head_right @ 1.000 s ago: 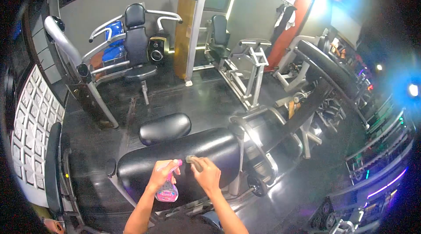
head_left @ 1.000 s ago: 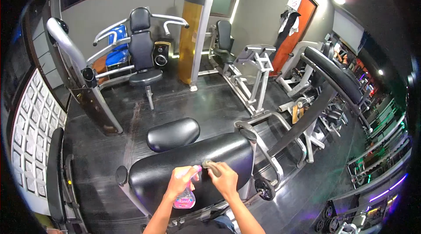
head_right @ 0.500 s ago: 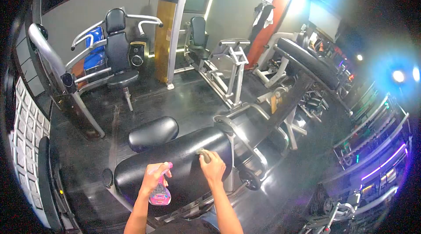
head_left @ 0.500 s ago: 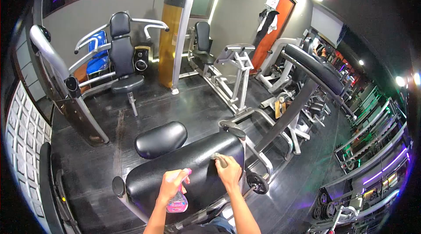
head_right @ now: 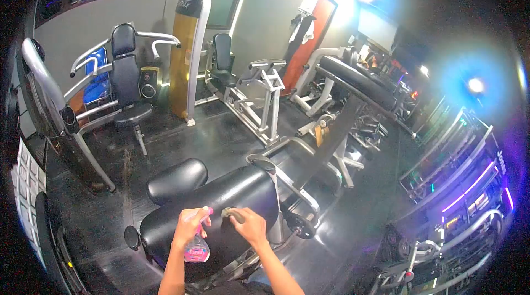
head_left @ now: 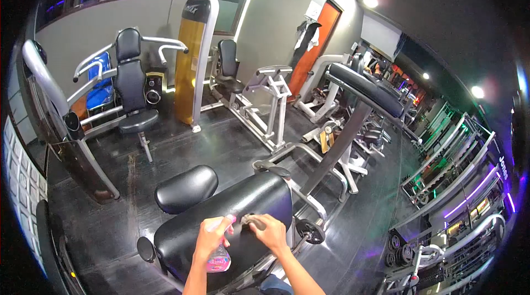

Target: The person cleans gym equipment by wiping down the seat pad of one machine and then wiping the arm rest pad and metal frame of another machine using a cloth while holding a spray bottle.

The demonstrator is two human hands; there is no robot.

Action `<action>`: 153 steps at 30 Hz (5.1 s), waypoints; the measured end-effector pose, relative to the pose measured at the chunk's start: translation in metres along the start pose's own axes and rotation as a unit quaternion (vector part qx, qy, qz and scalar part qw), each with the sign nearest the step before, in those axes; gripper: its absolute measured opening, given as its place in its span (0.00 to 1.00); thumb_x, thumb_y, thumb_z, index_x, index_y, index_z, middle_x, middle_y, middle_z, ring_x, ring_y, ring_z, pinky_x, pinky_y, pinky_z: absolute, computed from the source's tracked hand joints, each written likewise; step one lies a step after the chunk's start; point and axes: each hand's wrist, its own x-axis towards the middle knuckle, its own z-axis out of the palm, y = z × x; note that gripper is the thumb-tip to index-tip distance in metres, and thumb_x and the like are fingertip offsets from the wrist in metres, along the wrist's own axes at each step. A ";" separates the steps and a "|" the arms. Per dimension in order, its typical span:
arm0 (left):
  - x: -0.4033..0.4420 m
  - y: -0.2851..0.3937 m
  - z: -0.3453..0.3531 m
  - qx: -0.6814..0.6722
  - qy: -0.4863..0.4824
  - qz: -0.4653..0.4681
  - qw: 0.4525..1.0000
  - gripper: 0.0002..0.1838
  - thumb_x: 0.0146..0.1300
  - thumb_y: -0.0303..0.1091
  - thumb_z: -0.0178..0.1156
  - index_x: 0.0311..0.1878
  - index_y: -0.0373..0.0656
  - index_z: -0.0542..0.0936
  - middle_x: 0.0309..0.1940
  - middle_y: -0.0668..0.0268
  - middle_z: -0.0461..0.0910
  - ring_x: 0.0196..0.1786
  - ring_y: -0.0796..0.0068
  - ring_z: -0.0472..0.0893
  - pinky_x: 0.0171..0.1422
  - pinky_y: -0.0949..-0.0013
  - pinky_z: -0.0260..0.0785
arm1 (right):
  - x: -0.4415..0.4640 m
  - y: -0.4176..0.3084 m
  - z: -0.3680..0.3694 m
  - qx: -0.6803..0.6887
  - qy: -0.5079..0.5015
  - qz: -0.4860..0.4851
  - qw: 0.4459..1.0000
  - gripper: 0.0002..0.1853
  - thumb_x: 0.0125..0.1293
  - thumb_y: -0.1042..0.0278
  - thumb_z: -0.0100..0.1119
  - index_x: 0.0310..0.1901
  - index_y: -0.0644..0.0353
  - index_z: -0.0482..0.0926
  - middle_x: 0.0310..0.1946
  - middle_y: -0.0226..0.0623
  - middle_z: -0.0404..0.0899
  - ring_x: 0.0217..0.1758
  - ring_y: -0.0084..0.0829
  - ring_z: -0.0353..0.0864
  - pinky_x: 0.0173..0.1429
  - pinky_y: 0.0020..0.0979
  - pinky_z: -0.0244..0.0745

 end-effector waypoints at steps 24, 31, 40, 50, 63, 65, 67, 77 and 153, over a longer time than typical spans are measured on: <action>-0.089 -0.032 -0.040 -0.013 0.133 -0.011 0.991 0.25 0.67 0.51 0.61 0.26 0.35 0.82 0.21 0.62 0.80 0.14 0.75 0.76 0.20 0.73 0.68 | -0.025 -0.023 0.011 0.082 0.011 -0.044 0.996 0.11 0.57 0.66 0.68 0.42 0.48 0.87 0.39 0.34 0.86 0.43 0.38 0.86 0.47 0.35 0.79; -0.096 -0.039 -0.047 -0.016 0.141 0.002 0.990 0.25 0.67 0.50 0.62 0.26 0.34 0.82 0.21 0.61 0.80 0.14 0.74 0.77 0.20 0.73 0.68 | 0.011 -0.018 0.017 0.016 0.065 0.044 0.997 0.11 0.59 0.61 0.66 0.44 0.48 0.87 0.41 0.34 0.85 0.45 0.39 0.85 0.50 0.37 0.78; -0.099 -0.046 -0.055 -0.033 0.179 0.012 0.983 0.23 0.66 0.48 0.63 0.25 0.34 0.82 0.20 0.62 0.79 0.13 0.74 0.77 0.19 0.73 0.67 | -0.018 -0.074 0.037 0.037 -0.089 -0.132 0.987 0.12 0.59 0.59 0.67 0.45 0.44 0.85 0.38 0.31 0.82 0.41 0.38 0.85 0.44 0.38 0.80; -0.111 -0.060 -0.066 -0.063 0.170 0.028 0.983 0.20 0.67 0.44 0.62 0.28 0.35 0.83 0.21 0.61 0.81 0.14 0.74 0.77 0.19 0.73 0.69 | 0.048 0.000 0.011 -0.014 0.022 -0.009 1.000 0.10 0.59 0.58 0.65 0.41 0.46 0.88 0.38 0.37 0.84 0.41 0.42 0.85 0.47 0.40 0.78; -0.134 -0.058 -0.024 -0.066 0.275 0.024 0.959 0.19 0.67 0.43 0.61 0.31 0.34 0.84 0.22 0.61 0.80 0.14 0.74 0.76 0.20 0.72 0.69 | -0.017 -0.063 0.028 0.101 -0.146 -0.166 0.970 0.13 0.58 0.61 0.67 0.46 0.42 0.85 0.39 0.30 0.82 0.42 0.38 0.85 0.45 0.40 0.80; -0.145 -0.059 -0.020 -0.076 0.291 0.016 0.954 0.19 0.67 0.43 0.61 0.30 0.34 0.83 0.21 0.61 0.80 0.13 0.74 0.75 0.20 0.72 0.69 | -0.013 -0.042 0.025 0.122 -0.118 -0.145 0.975 0.14 0.57 0.61 0.68 0.46 0.43 0.86 0.38 0.31 0.83 0.42 0.37 0.84 0.46 0.38 0.80; -0.151 -0.065 -0.019 -0.084 0.308 0.023 0.947 0.19 0.67 0.43 0.62 0.29 0.34 0.83 0.21 0.62 0.80 0.13 0.74 0.75 0.20 0.72 0.69 | -0.002 -0.032 0.013 0.117 -0.084 -0.111 0.983 0.12 0.57 0.62 0.68 0.44 0.44 0.87 0.39 0.33 0.84 0.41 0.38 0.85 0.46 0.38 0.79; -0.166 -0.076 -0.006 -0.061 0.344 0.038 0.936 0.18 0.68 0.42 0.61 0.34 0.34 0.83 0.24 0.62 0.81 0.14 0.75 0.76 0.20 0.73 0.70 | 0.007 -0.049 0.034 0.089 -0.089 -0.039 0.991 0.16 0.62 0.57 0.64 0.51 0.45 0.83 0.44 0.38 0.79 0.46 0.46 0.83 0.49 0.44 0.78; -0.196 -0.107 -0.175 -0.127 0.173 0.001 0.977 0.19 0.70 0.43 0.60 0.28 0.36 0.82 0.23 0.65 0.81 0.16 0.78 0.77 0.20 0.75 0.67 | -0.066 -0.215 0.099 -0.048 -0.057 -0.128 0.989 0.13 0.61 0.61 0.65 0.48 0.45 0.84 0.38 0.34 0.79 0.41 0.39 0.81 0.41 0.41 0.78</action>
